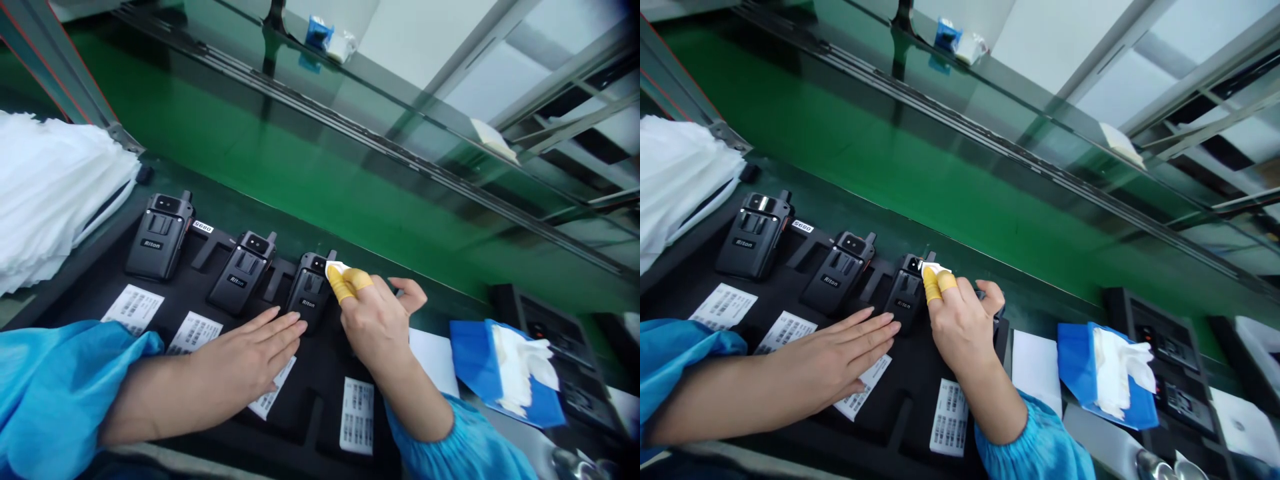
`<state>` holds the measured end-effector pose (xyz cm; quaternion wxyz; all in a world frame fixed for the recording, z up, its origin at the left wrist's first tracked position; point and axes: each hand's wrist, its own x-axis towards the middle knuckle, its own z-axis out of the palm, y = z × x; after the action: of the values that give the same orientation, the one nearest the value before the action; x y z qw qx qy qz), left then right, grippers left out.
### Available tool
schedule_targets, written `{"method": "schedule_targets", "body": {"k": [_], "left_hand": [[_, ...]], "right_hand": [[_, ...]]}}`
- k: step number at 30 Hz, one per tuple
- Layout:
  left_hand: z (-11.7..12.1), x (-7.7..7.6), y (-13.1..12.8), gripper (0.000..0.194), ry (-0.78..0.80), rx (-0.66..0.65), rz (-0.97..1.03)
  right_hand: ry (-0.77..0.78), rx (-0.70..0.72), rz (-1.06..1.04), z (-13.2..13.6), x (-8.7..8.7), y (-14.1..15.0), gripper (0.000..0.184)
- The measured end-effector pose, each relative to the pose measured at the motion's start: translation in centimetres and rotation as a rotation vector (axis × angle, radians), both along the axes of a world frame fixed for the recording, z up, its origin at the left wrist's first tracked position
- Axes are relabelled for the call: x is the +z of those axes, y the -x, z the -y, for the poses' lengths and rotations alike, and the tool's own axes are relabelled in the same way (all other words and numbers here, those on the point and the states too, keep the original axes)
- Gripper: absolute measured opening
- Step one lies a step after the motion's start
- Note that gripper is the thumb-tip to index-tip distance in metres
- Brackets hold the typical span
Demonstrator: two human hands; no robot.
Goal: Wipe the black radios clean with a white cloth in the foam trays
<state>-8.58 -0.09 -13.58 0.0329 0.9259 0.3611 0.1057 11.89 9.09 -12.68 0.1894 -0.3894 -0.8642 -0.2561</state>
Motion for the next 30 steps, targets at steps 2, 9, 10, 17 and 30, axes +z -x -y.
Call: {"method": "schedule_targets", "body": {"k": [2, 9, 10, 17, 30], "left_hand": [[0.0, 0.1, 0.0, 0.043, -0.004, 0.001, 0.003], [0.2, -0.3, 0.2, 0.044, 0.005, -0.001, 0.001], [0.3, -0.4, 0.2, 0.044, 0.008, -0.005, -0.003], [0.3, -0.8, 0.4, 0.045, 0.023, -0.002, -0.017], [0.6, -0.4, 0.2, 0.042, 0.017, 0.017, -0.009]], "right_hand": [[-0.006, -0.023, -0.001, 0.2, -0.1, -0.3, 0.03], [0.004, -0.019, 0.013, 0.5, 0.9, 0.3, 0.03], [0.011, 0.003, 0.008, 0.5, 1.0, 0.6, 0.03], [0.021, 0.126, 0.028, -0.3, 1.5, 2.2, 0.028], [-0.069, -0.004, 0.049, 0.1, 1.3, 3.6, 0.028]]}}
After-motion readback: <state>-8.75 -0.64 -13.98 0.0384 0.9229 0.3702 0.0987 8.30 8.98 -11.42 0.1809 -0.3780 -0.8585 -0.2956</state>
